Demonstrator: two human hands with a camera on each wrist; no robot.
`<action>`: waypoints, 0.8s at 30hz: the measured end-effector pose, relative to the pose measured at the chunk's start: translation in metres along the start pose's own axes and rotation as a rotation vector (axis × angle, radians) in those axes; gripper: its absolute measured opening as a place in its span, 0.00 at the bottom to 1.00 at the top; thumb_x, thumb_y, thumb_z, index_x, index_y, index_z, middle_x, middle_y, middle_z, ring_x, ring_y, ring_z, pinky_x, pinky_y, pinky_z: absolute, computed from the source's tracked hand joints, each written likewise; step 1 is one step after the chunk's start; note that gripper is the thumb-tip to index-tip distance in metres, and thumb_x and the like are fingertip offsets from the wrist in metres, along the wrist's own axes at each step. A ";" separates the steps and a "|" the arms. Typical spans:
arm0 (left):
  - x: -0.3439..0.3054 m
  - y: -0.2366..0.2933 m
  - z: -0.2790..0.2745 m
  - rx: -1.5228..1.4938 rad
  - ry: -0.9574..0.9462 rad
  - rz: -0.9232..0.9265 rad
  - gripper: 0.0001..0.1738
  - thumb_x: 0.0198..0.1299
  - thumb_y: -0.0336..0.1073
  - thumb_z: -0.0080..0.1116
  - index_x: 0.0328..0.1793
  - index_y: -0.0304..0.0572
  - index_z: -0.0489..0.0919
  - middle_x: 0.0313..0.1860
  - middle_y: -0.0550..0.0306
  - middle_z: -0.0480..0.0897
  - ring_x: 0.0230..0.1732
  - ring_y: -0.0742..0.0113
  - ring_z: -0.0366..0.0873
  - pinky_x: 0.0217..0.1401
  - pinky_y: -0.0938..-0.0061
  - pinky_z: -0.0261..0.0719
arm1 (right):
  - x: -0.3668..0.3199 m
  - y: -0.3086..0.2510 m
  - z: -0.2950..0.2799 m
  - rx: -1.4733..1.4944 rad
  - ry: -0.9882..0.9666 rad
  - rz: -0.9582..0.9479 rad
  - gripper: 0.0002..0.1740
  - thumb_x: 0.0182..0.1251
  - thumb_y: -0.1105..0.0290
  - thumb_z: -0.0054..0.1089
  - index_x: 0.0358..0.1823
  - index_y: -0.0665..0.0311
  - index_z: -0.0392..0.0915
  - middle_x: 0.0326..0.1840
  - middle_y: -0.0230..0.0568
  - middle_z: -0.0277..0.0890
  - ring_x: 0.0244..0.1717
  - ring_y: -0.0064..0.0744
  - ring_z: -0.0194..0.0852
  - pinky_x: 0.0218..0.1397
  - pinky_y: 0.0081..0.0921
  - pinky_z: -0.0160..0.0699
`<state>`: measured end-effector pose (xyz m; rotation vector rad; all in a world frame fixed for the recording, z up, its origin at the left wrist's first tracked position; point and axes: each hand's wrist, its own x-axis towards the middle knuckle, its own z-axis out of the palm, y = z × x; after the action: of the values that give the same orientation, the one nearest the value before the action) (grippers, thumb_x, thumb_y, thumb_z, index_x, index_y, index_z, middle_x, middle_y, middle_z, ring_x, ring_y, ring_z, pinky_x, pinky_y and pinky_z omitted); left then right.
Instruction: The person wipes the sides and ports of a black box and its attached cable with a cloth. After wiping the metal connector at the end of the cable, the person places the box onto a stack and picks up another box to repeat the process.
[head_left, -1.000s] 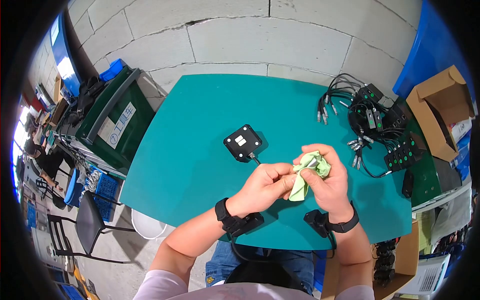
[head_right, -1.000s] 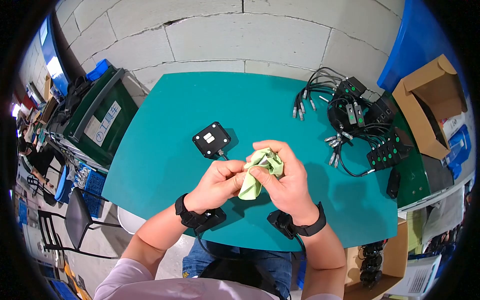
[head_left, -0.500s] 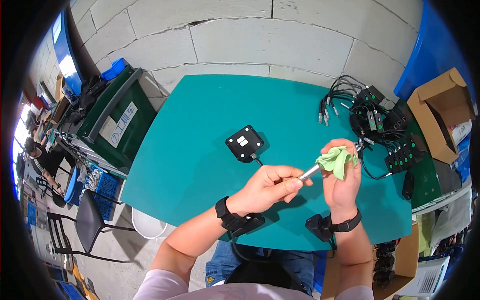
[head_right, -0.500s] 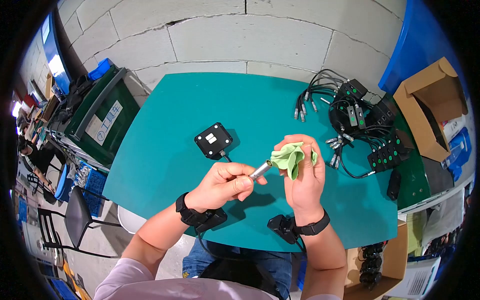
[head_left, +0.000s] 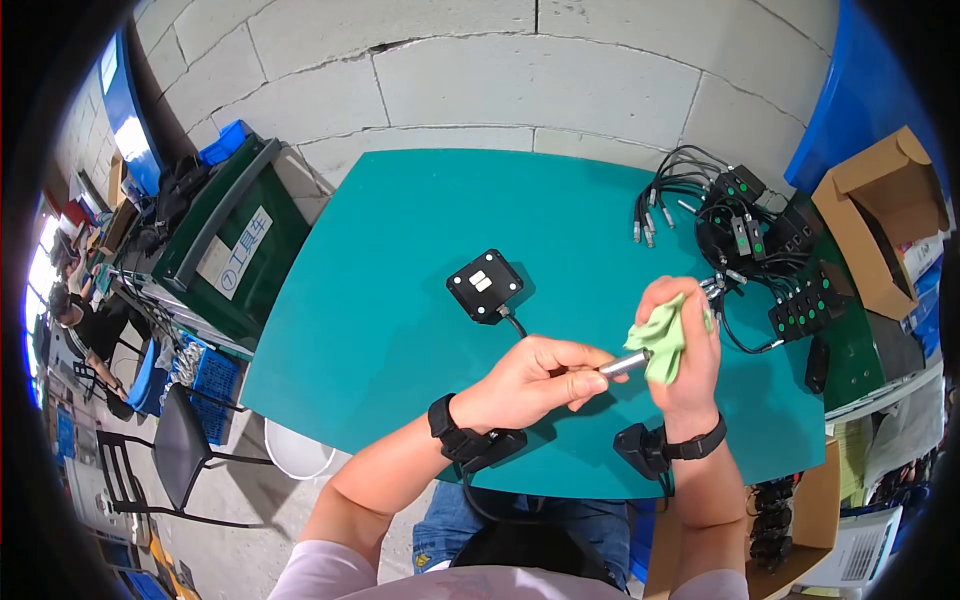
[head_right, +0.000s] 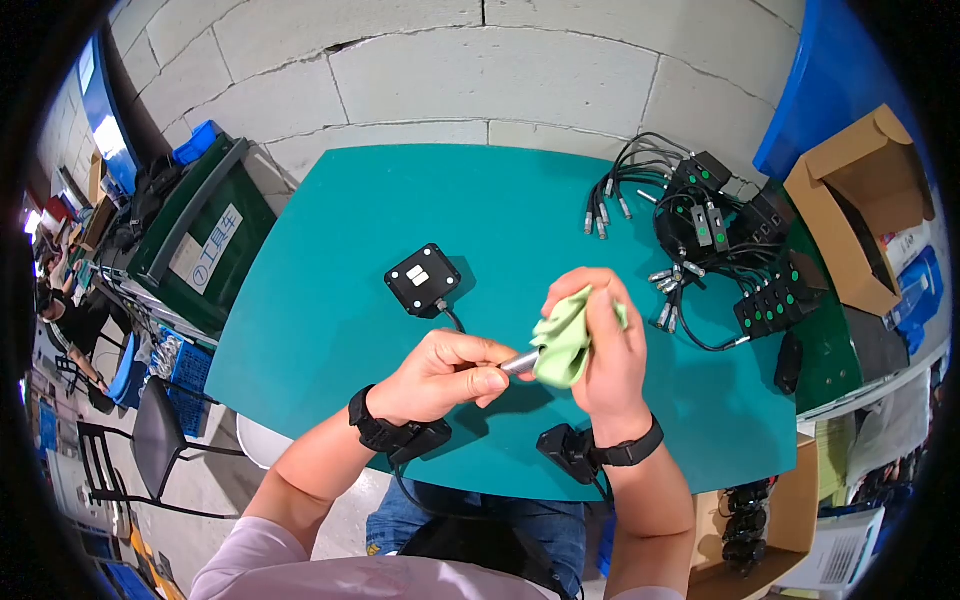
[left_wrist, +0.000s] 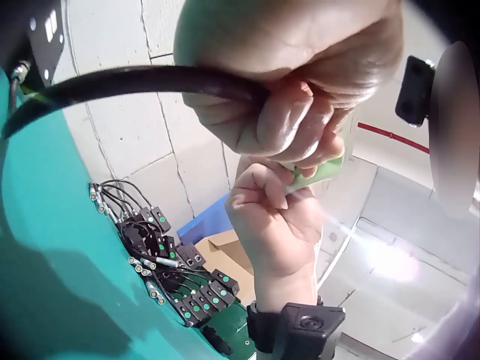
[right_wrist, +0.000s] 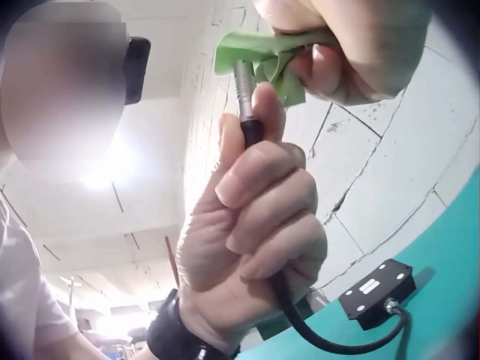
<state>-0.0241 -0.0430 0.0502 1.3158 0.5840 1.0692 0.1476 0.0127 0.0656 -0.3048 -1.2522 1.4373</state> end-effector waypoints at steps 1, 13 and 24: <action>0.000 -0.001 0.000 0.000 0.002 0.001 0.15 0.62 0.36 0.56 0.48 0.30 0.79 0.26 0.62 0.77 0.25 0.79 0.68 0.27 0.83 0.68 | -0.001 0.001 0.001 -0.047 -0.110 -0.065 0.14 0.71 0.62 0.44 0.38 0.67 0.71 0.33 0.37 0.70 0.33 0.22 0.68 0.36 0.19 0.68; 0.000 0.000 0.000 0.072 0.023 0.033 0.16 0.60 0.37 0.59 0.47 0.31 0.80 0.27 0.60 0.79 0.25 0.80 0.69 0.28 0.84 0.68 | -0.003 0.001 0.004 -0.061 -0.034 0.057 0.15 0.72 0.63 0.43 0.37 0.67 0.73 0.29 0.34 0.69 0.25 0.18 0.65 0.29 0.16 0.67; 0.001 -0.004 -0.013 -0.267 0.042 0.250 0.18 0.65 0.48 0.49 0.47 0.41 0.73 0.16 0.64 0.68 0.14 0.80 0.59 0.16 0.83 0.56 | 0.003 0.018 -0.005 -0.215 0.097 0.183 0.07 0.67 0.69 0.52 0.37 0.66 0.73 0.26 0.28 0.70 0.26 0.14 0.66 0.29 0.15 0.65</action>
<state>-0.0332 -0.0355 0.0440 1.1525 0.2981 1.3325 0.1408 0.0213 0.0507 -0.6416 -1.3280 1.4239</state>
